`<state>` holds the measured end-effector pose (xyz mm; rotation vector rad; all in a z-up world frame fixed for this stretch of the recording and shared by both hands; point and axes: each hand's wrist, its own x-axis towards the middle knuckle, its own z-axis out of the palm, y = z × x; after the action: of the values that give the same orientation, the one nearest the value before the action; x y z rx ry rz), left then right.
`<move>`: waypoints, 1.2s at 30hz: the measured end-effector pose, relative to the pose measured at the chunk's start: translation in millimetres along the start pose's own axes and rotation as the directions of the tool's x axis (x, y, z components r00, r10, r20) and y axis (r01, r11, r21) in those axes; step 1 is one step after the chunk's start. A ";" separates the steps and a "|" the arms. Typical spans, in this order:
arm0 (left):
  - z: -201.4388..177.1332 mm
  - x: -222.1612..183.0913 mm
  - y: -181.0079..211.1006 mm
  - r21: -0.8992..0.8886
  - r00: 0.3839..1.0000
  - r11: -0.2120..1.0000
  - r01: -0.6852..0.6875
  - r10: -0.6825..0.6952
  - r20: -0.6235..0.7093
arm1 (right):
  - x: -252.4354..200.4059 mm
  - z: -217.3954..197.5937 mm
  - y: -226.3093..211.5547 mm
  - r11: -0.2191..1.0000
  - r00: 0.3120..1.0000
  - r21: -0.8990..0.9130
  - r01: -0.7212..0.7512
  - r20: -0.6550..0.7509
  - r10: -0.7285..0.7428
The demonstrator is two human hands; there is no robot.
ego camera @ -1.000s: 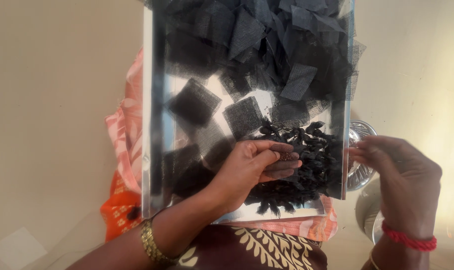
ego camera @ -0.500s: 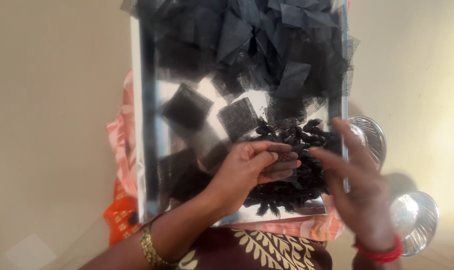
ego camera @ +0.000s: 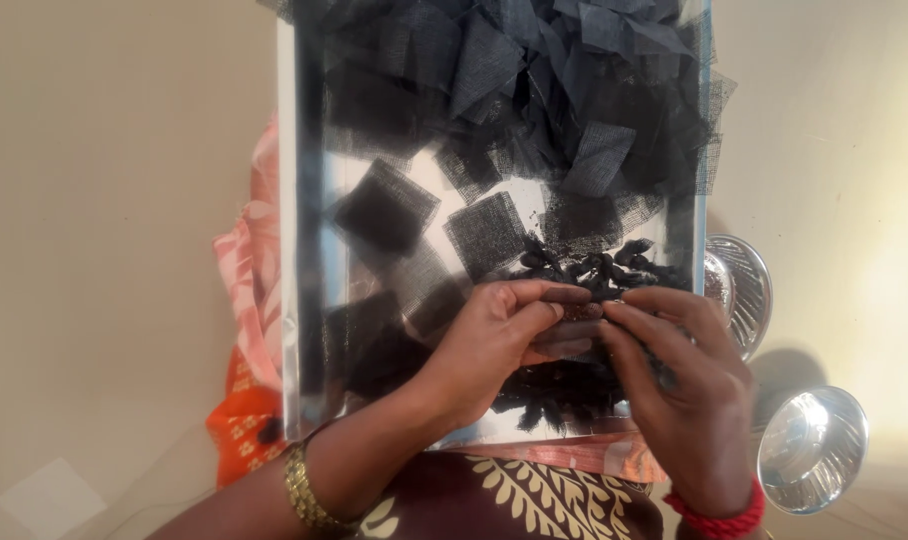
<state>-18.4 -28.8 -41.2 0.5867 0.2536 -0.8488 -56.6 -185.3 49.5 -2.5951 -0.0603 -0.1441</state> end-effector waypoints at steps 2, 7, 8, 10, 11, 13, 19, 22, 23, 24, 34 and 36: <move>-1.0 0.3 -3.0 0.043 1.000 0.999 0.005 -0.005 -0.016 | 1.8 4.8 -2.6 0.999 0.999 0.029 -0.022 0.026 0.021; -4.4 0.5 -7.9 0.043 1.000 0.999 -0.002 0.003 -0.008 | 2.9 10.8 -6.0 0.995 0.994 0.014 -0.096 0.055 0.095; -2.5 0.1 -5.7 0.067 1.000 0.998 0.001 0.000 -0.009 | 3.1 11.1 -6.4 0.997 0.996 0.018 -0.072 0.046 0.072; -1.6 0.1 -4.8 0.092 1.000 0.996 0.004 -0.003 -0.011 | 3.3 12.9 -6.7 0.999 0.998 0.022 -0.049 0.037 0.048; -2.7 0.5 -6.3 0.101 1.000 0.995 -0.004 0.005 -0.002 | 3.2 14.4 -6.6 0.999 0.999 0.023 -0.036 0.026 0.036; -3.4 0.3 -7.3 0.110 1.000 0.994 -0.013 0.013 0.006 | 3.2 17.3 -5.6 0.999 1.000 0.025 -0.022 0.016 0.021; 1.9 -1.6 0.0 0.161 1.000 0.987 0.012 -0.009 -0.022 | 3.3 16.2 -0.6 0.996 0.997 -0.054 0.073 0.007 -0.073; 1.1 -0.7 -0.7 0.114 1.000 0.993 -0.012 0.015 -0.022 | 0.1 7.3 14.5 0.999 0.999 0.029 0.046 0.008 -0.046; 1.5 -0.6 0.2 0.115 1.000 0.993 0.003 -0.001 -0.022 | -2.3 2.9 26.4 0.989 0.996 0.114 -0.089 0.040 0.085; 1.8 -0.7 1.4 0.116 1.000 0.993 0.017 -0.015 -0.024 | -4.2 -1.4 38.4 0.955 0.974 0.193 -0.223 0.085 0.210; 3.5 0.2 1.6 0.109 0.998 0.993 0.040 -0.035 -0.046 | -21.0 -31.0 171.0 0.859 0.917 -0.322 -0.398 -0.152 0.368; 8.6 -4.1 6.0 0.085 0.999 0.995 0.046 -0.044 -0.027 | -15.6 -32.7 147.2 0.869 0.980 -0.467 -0.162 -0.177 0.088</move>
<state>-16.5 -28.1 -30.2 0.6739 0.2548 -0.8995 -64.5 -328.4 0.1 -3.0626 0.2294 -0.3468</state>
